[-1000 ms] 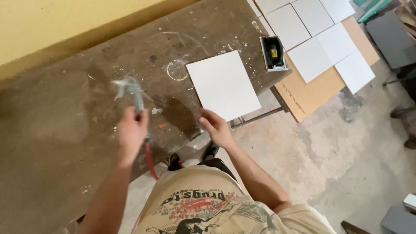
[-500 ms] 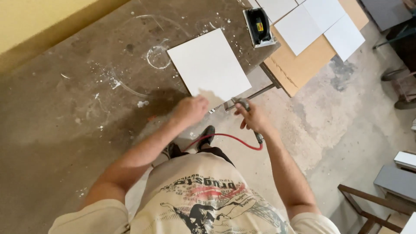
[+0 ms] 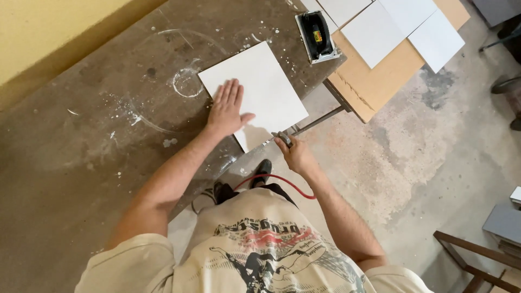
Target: The person sands the surface of a white rectangular panel using a sanding block, then uses an air blower to remove dust. They place the panel on a table with other panels and repeat the sanding and blowing process on another panel.
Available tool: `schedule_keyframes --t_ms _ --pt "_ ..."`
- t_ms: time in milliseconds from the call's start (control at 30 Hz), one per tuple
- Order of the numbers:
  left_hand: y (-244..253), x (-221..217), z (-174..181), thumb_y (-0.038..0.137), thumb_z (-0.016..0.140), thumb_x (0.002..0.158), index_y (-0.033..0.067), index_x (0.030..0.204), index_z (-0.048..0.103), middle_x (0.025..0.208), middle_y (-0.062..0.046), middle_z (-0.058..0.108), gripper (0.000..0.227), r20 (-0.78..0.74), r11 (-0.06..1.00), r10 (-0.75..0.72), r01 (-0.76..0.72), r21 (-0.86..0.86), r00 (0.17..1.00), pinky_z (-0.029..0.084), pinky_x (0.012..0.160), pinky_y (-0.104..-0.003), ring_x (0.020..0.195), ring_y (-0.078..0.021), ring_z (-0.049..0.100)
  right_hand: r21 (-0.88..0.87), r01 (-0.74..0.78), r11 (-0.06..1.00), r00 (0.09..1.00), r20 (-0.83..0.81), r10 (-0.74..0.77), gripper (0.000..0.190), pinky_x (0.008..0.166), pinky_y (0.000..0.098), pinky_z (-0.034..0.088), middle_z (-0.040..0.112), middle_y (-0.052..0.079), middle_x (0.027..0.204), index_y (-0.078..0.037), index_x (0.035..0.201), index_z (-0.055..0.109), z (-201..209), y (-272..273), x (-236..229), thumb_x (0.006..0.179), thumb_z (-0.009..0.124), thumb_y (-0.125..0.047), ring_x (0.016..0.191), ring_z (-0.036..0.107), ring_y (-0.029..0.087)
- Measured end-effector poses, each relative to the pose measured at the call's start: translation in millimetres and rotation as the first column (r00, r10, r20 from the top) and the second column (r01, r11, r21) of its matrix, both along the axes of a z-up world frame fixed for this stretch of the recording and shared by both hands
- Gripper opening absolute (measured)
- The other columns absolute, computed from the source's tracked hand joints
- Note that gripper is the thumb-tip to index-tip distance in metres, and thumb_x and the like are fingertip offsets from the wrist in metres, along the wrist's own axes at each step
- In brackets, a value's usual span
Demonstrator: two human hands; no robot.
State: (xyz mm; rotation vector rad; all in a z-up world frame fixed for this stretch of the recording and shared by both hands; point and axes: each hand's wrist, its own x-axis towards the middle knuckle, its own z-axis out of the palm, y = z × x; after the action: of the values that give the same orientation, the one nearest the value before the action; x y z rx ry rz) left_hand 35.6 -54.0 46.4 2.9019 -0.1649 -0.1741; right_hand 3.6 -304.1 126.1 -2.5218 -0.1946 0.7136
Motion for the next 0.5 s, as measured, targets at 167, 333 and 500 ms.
schedule_keyframes --t_ms 167,333,500 --pt "-37.3 -20.8 -56.4 0.081 0.041 0.091 0.0070 0.156 0.039 0.159 -0.018 0.039 0.098 0.267 0.957 -0.278 0.290 -0.006 0.923 0.022 0.124 -0.048 0.149 -0.0305 0.034 -0.006 -0.059 0.998 0.998 -0.016 0.059 0.063 0.058 0.0394 0.051 0.063 0.016 0.058 -0.009 0.080 0.062 -8.2 4.2 5.0 0.101 0.047 -0.067 0.063 0.068 0.032" --pt "7.1 3.0 -41.0 0.062 0.047 0.101 -0.0076 0.156 0.037 0.163 -0.029 0.033 0.089 0.292 0.987 0.159 -0.157 -0.028 0.943 0.012 0.128 -0.049 0.154 -0.0403 0.026 -0.044 -0.076 0.996 0.997 -0.027 0.075 0.070 0.061 0.0405 0.053 0.066 0.014 0.062 -0.003 0.099 0.069 -12.7 12.6 16.0 0.101 0.045 -0.068 0.065 0.070 0.031" --pt "-27.3 -12.3 -57.4 0.081 0.033 0.094 0.0101 0.162 0.026 0.171 -0.009 0.016 0.098 -0.001 0.960 -0.176 0.171 -0.221 0.984 0.003 0.130 -0.046 0.159 -0.0271 0.013 -0.029 -0.115 0.993 0.993 0.016 0.115 0.065 0.061 0.0427 0.052 0.063 0.016 0.058 -0.010 0.081 0.061 -17.2 22.4 26.1 0.100 0.045 -0.070 0.065 0.070 0.036"
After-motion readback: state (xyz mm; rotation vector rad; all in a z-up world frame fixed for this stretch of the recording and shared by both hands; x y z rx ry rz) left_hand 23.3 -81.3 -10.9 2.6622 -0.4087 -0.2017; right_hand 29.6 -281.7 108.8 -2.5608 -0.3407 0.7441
